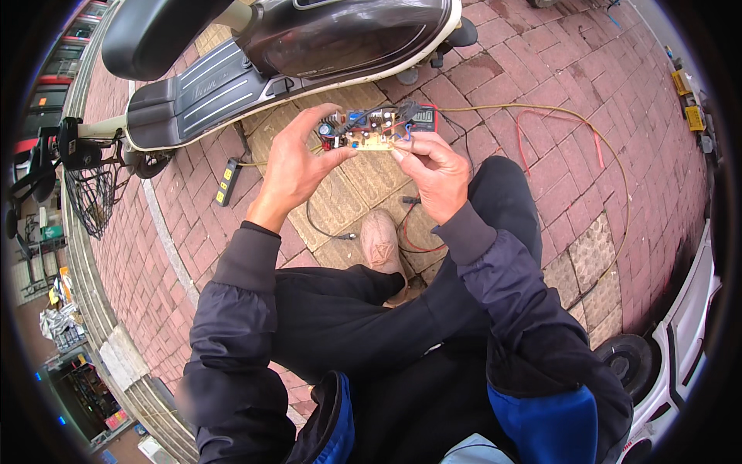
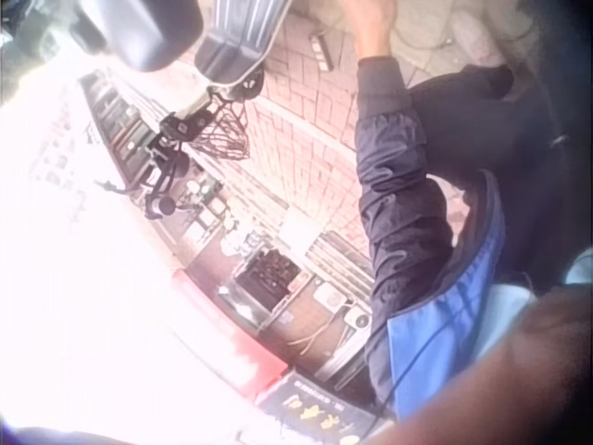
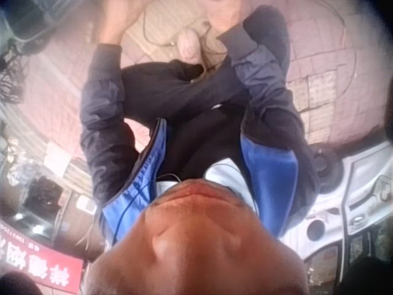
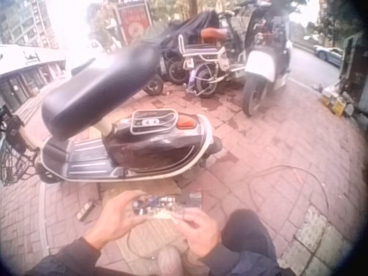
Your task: The person tests an electric scooter's electrical system using a multimeter and a circuit board. They connect probes to the board, observe voltage readings, and handle the components while seated on the ground.
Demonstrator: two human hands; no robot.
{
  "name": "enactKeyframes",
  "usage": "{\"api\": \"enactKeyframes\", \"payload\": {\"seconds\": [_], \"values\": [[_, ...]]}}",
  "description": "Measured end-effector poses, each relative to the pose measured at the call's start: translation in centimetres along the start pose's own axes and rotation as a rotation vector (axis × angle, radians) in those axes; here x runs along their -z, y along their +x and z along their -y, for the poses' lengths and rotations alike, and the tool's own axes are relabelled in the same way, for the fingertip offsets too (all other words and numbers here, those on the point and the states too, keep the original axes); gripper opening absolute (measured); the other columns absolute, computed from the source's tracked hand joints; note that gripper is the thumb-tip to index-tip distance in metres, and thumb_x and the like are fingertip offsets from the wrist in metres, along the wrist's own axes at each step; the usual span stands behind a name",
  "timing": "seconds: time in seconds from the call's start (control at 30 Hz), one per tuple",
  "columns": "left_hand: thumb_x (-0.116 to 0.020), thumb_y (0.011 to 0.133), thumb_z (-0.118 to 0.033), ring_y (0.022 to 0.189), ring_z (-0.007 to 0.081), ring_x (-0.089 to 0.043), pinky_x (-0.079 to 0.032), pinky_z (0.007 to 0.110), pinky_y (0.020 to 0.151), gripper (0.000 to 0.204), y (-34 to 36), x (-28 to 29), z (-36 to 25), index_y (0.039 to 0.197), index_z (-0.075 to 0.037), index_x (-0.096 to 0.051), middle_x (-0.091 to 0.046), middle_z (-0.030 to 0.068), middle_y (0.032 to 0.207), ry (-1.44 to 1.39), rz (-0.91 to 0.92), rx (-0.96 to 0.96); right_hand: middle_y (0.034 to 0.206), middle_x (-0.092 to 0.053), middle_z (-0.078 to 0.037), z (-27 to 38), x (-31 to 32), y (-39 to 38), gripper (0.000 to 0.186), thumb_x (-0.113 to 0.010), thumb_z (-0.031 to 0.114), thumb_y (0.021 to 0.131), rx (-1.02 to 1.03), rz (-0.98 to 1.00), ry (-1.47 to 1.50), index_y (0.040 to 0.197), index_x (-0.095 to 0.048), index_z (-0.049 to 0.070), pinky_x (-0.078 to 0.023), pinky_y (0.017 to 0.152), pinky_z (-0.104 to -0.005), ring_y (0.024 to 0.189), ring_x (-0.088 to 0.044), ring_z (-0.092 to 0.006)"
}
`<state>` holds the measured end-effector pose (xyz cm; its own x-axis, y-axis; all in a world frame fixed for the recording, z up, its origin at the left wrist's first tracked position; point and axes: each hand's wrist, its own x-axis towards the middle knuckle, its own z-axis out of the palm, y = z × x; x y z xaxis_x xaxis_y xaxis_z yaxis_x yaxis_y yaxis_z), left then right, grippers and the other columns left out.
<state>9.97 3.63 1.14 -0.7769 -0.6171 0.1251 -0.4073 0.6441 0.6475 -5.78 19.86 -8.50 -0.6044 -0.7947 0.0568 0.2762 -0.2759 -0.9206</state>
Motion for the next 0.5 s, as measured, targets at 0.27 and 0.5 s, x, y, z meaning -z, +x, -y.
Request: {"api": "enactKeyframes", "payload": {"seconds": [0.27, 0.5], "values": [[-0.091, 0.076, -0.014, 0.120, 0.0358, -0.067, -0.053, 0.041, 0.104, 0.061, 0.1, 0.0, -0.3, 0.131, -0.004, -0.066, -0.070, 0.0165, 0.127, 0.066, -0.094, -0.109, 0.115, -0.066, -0.005, -0.7, 0.2, 0.1, 0.017, -0.074, -0.006, 0.093, -0.046, -0.012, 0.077, 0.110, -0.076, -0.005, -0.054, 0.079, -0.0242, 0.095, -0.065, -0.0091], [-0.091, 0.076, -0.013, 0.121, 0.0358, -0.067, -0.053, 0.041, 0.104, 0.061, 0.0, 0.2, -0.7, 0.131, -0.004, -0.066, -0.069, 0.0158, 0.128, 0.086, -0.147, -0.108, 0.100, -0.067, -0.002, 0.5, 0.7, 0.2, 0.019, -0.078, -0.001, 0.093, -0.047, -0.025, -0.025, 0.111, -0.076, -0.004, -0.052, 0.075, -0.0235, 0.089, -0.064, -0.0074]]}}
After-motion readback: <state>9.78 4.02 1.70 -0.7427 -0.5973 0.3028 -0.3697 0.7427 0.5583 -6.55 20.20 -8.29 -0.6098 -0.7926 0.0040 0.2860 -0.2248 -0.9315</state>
